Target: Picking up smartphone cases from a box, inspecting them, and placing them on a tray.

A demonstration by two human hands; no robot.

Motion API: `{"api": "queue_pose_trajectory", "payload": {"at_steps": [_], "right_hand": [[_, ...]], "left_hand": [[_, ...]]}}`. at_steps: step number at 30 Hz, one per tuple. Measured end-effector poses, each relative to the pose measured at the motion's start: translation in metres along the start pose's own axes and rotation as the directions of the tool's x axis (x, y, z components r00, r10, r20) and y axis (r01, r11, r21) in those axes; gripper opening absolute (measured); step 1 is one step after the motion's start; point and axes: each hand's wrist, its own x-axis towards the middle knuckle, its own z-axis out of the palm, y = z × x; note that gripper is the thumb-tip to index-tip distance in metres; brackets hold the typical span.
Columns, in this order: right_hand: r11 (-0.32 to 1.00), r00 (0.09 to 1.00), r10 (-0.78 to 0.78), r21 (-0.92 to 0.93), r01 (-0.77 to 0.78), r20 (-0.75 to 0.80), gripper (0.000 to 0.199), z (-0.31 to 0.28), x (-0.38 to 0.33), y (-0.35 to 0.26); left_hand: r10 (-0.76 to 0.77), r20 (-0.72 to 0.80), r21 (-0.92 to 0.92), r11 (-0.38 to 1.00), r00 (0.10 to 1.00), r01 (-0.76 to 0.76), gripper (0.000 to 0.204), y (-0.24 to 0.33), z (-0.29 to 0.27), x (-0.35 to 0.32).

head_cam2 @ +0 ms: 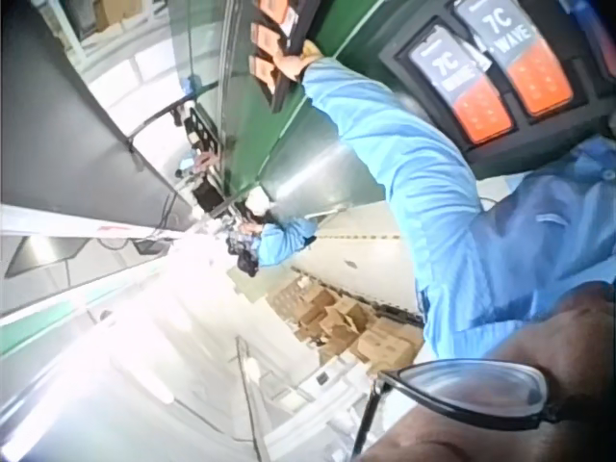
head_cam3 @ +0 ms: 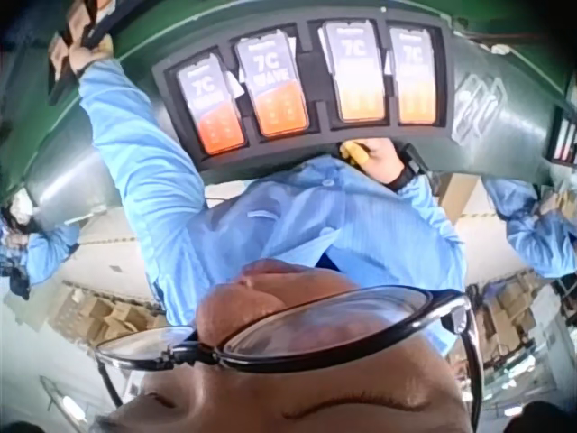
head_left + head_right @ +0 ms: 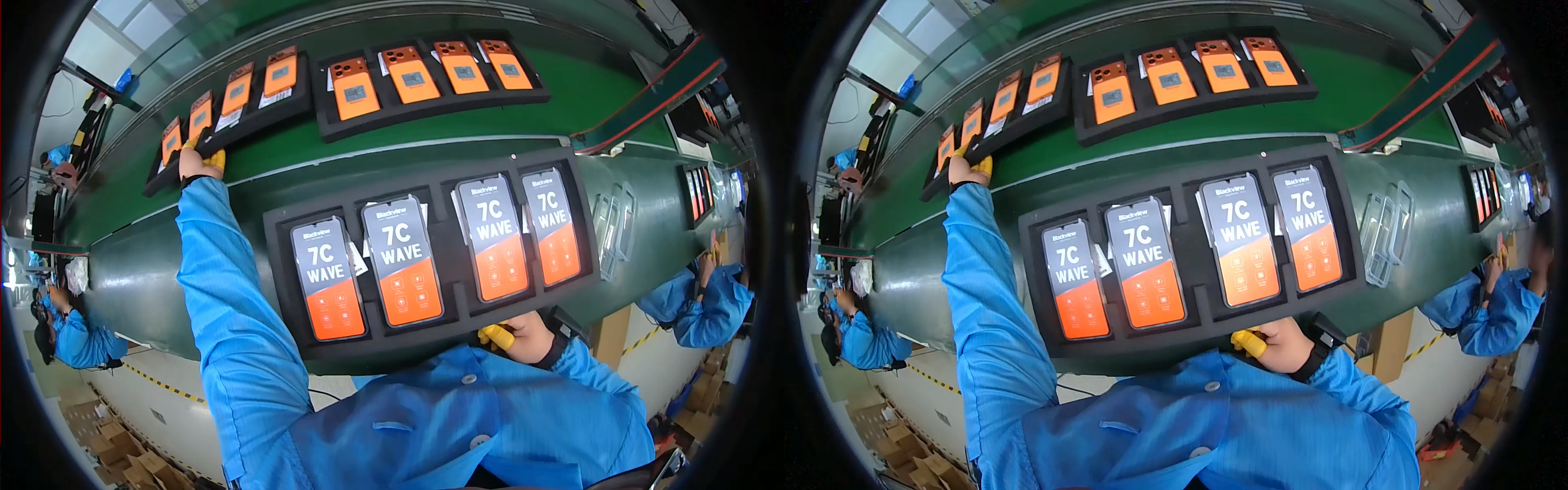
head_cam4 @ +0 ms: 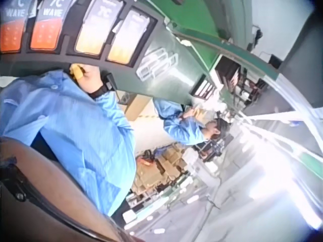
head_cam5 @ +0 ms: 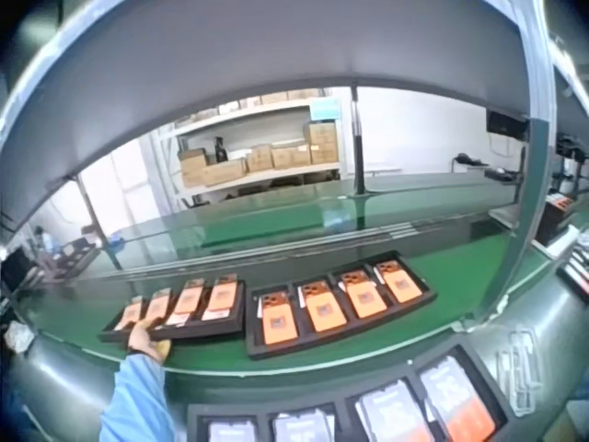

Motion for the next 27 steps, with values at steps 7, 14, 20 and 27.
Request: {"api": "queue_pose_trajectory", "payload": {"at_steps": [7, 14, 20, 27], "right_hand": [[1.0, 1.0, 0.029, 0.008, -0.029, 0.008, 0.012, 0.001, -0.004, 0.002], [0.993, 1.0, 0.03, 0.113, -0.03, 0.01, 0.023, 0.0, -0.012, 0.006], [0.95, 0.95, -0.305, -0.043, 0.308, 0.074, 0.024, -0.001, -0.019, 0.014], [0.931, 0.921, -0.36, 0.122, 0.344, 0.149, 0.026, -0.033, -0.057, -0.057]], "left_hand": [[0.082, 0.109, -0.098, 0.993, 0.991, -0.072, 0.022, 0.017, -0.002, -0.034], [0.059, 0.238, -0.083, 0.996, 0.97, -0.04, 0.021, 0.042, -0.05, -0.111], [0.145, 0.527, -0.104, 0.989, 0.838, -0.106, 0.03, 0.059, -0.096, -0.189], [0.142, 0.564, -0.253, 0.967, 0.813, 0.007, 0.038, 0.029, -0.099, -0.352]]}}
